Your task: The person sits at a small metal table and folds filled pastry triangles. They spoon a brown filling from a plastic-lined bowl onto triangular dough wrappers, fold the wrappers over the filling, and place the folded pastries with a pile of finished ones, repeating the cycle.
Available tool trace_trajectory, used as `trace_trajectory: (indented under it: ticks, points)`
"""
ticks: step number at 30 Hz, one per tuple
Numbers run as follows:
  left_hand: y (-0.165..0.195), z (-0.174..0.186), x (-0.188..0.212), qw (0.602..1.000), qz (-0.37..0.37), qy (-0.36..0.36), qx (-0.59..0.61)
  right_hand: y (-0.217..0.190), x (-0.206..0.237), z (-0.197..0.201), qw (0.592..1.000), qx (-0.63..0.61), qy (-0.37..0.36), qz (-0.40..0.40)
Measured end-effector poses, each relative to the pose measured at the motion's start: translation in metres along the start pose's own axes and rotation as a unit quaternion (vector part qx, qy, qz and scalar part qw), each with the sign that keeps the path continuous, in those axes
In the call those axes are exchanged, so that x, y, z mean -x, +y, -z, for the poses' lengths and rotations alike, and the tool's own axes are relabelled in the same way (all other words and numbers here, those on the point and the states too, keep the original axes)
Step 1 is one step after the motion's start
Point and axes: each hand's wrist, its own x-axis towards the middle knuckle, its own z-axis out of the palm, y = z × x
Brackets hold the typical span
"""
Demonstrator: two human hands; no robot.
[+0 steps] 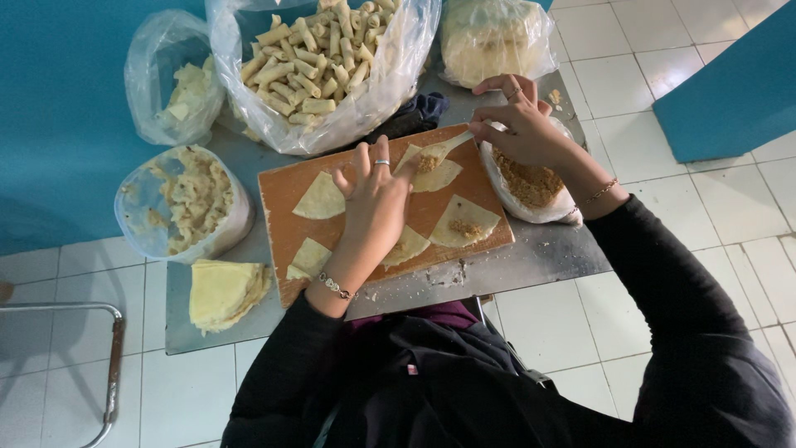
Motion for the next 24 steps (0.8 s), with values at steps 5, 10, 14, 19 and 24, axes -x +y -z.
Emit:
trace_trajectory:
  ticks: [5, 10, 14, 19, 24]
  points:
    - [0.000, -0.004, 0.003, 1.000, -0.004, -0.025, -0.016, 0.001, -0.001, -0.001, 1.000, -0.009, 0.004, 0.017]
    - [0.000, -0.006, 0.003, 0.999, -0.009, -0.026, -0.021, 0.001, 0.000, 0.001, 1.000, 0.003, 0.003, 0.010]
    - [0.000, -0.005, 0.002, 0.999, -0.004, -0.050, -0.016, 0.002, 0.001, 0.003, 1.000, 0.003, 0.002, 0.004]
    - [0.002, 0.002, -0.001, 1.000, -0.003, -0.021, -0.005, 0.004, 0.001, 0.006, 0.999, -0.023, -0.002, -0.023]
    - [-0.017, 0.035, 0.010, 1.000, 0.014, -0.005, 0.009, -0.003, -0.007, 0.011, 0.999, -0.047, 0.004, -0.016]
